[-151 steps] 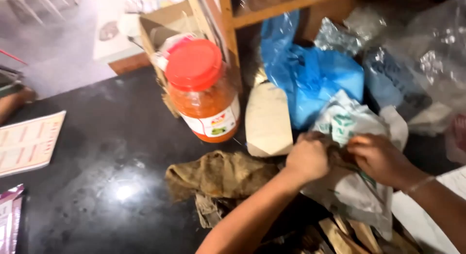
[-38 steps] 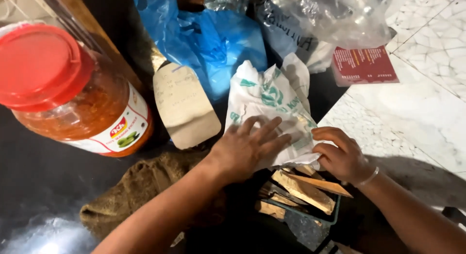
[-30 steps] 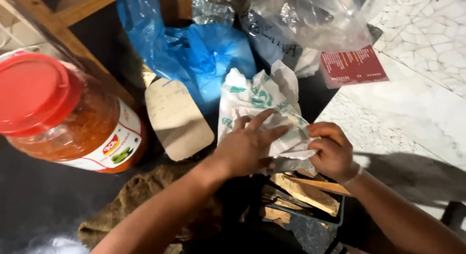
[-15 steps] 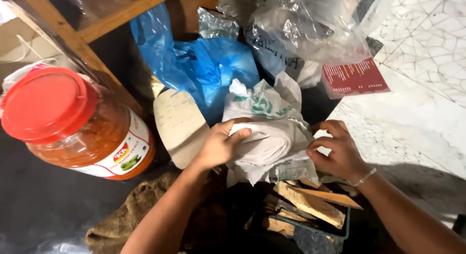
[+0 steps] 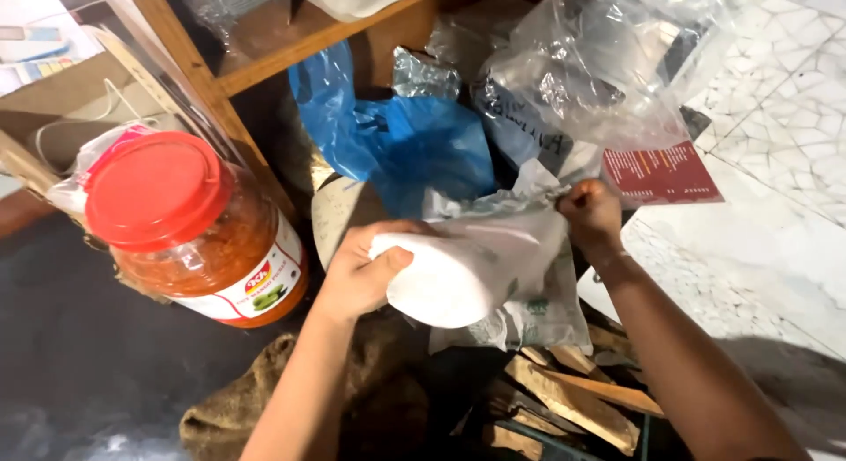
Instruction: The person wraps food containers in paper at a prep table, then scoops rice from a container, adds it to a wok on a gas stove, and stir-fries the rice with a ladle, tossing the wok while adding chopped tomatoes and seasonings from nearby bowls.
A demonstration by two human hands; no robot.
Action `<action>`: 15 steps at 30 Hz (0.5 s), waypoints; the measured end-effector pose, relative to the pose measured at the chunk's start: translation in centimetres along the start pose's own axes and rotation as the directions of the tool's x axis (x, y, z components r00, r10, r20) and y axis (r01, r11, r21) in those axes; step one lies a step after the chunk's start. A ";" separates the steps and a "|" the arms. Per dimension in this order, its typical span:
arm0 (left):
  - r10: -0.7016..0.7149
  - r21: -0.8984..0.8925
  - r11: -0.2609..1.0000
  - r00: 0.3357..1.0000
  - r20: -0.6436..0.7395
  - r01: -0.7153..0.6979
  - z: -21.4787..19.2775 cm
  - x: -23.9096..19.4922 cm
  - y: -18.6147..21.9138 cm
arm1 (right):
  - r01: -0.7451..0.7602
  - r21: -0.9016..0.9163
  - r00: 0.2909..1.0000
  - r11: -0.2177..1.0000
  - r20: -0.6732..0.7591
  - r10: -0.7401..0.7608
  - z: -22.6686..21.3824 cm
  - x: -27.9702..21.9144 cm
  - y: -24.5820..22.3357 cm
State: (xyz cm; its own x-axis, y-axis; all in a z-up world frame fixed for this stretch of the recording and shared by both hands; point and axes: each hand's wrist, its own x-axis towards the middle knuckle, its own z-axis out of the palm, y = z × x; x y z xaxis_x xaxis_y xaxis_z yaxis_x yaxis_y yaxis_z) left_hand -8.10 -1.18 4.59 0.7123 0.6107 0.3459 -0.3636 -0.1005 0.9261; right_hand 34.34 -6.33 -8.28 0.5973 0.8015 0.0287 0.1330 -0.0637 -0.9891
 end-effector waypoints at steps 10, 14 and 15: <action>0.191 -0.152 0.962 0.955 -0.226 -0.228 2.3 -1.9 3.3 | -0.078 0.745 0.924 0.662 0.303 -0.232 0.6 -19.1 -7.9; 0.310 0.144 0.943 0.950 -0.041 -0.301 4.5 -2.0 7.9 | -0.543 0.757 0.749 0.363 0.632 -0.198 6.4 -22.7 -15.9; 0.313 0.154 0.941 0.948 -0.055 -0.302 5.3 -2.2 9.5 | -0.555 0.748 0.737 0.365 0.645 -0.200 7.7 -22.8 -17.8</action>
State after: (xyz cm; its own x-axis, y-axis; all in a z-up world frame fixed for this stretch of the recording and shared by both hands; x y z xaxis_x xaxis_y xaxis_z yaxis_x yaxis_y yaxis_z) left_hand -9.91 -7.59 13.43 0.5284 0.5908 0.6097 -0.4644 -0.4001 0.7901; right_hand 12.24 -18.85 7.56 -0.0963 0.9874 0.1255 -0.8742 -0.0236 -0.4849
